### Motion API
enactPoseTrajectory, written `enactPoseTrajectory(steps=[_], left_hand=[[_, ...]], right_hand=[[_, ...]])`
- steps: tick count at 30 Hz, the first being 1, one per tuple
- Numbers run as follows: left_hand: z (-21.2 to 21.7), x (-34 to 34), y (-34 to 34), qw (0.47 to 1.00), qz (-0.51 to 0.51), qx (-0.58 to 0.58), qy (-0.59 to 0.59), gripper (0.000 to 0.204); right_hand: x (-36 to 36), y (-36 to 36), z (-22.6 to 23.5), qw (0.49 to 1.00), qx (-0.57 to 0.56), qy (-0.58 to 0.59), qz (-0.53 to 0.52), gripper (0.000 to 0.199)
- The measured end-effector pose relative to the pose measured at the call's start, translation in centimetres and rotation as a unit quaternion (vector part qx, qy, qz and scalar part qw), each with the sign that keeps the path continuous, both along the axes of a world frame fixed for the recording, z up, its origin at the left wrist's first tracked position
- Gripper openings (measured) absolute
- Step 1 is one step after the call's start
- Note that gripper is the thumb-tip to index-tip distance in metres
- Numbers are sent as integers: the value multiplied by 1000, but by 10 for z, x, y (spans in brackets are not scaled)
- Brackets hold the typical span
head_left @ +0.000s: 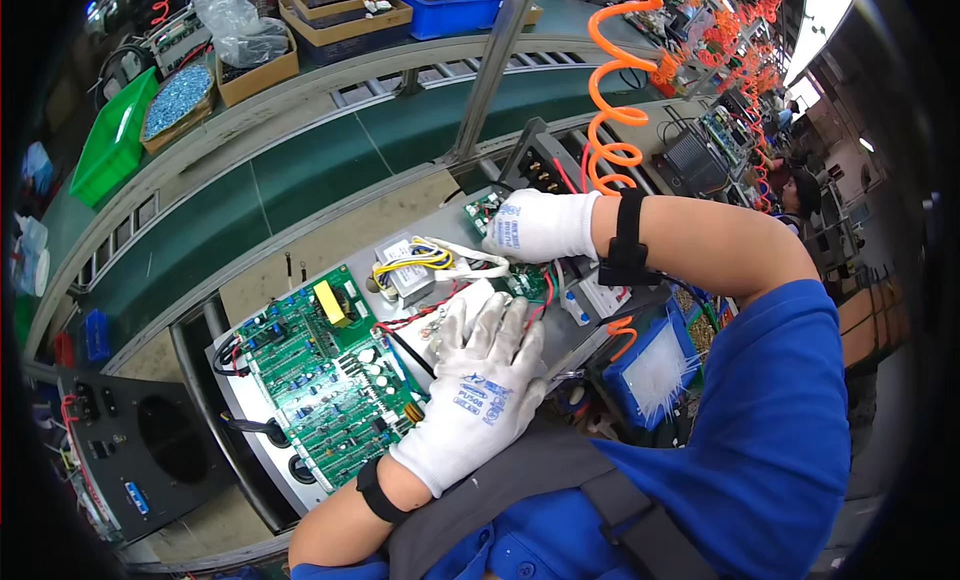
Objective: Assembling and wiring components inside a large electronic machine or inverter on a factory assembly line.
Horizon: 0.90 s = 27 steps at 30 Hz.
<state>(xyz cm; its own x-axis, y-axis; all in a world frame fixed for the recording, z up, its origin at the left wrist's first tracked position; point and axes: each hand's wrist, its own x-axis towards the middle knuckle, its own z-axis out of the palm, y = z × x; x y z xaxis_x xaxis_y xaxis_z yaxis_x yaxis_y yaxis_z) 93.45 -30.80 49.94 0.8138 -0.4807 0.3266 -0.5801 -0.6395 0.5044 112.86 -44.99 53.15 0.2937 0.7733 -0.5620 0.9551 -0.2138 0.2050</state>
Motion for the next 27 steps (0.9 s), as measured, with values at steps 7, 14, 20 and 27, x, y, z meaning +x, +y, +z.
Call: enactPoseTrajectory(steps=[7,14,20,27], left_hand=[[-1,-2,-6,999,-1,20,-48,56],[0,-7,-10,996,9,49,-69,53],[2,-7,-8,998,31,31,-41,55],[-3,-6,-6,999,19,4,-39,54]], right_hand=[[-9,-13,2,998,9,6,-68,17],[-7,0,7,999,-37,-22,-30,15],[0,-1,-6,998,-15,-14,62,12],[-5,1,0,999,-42,0,18,12]])
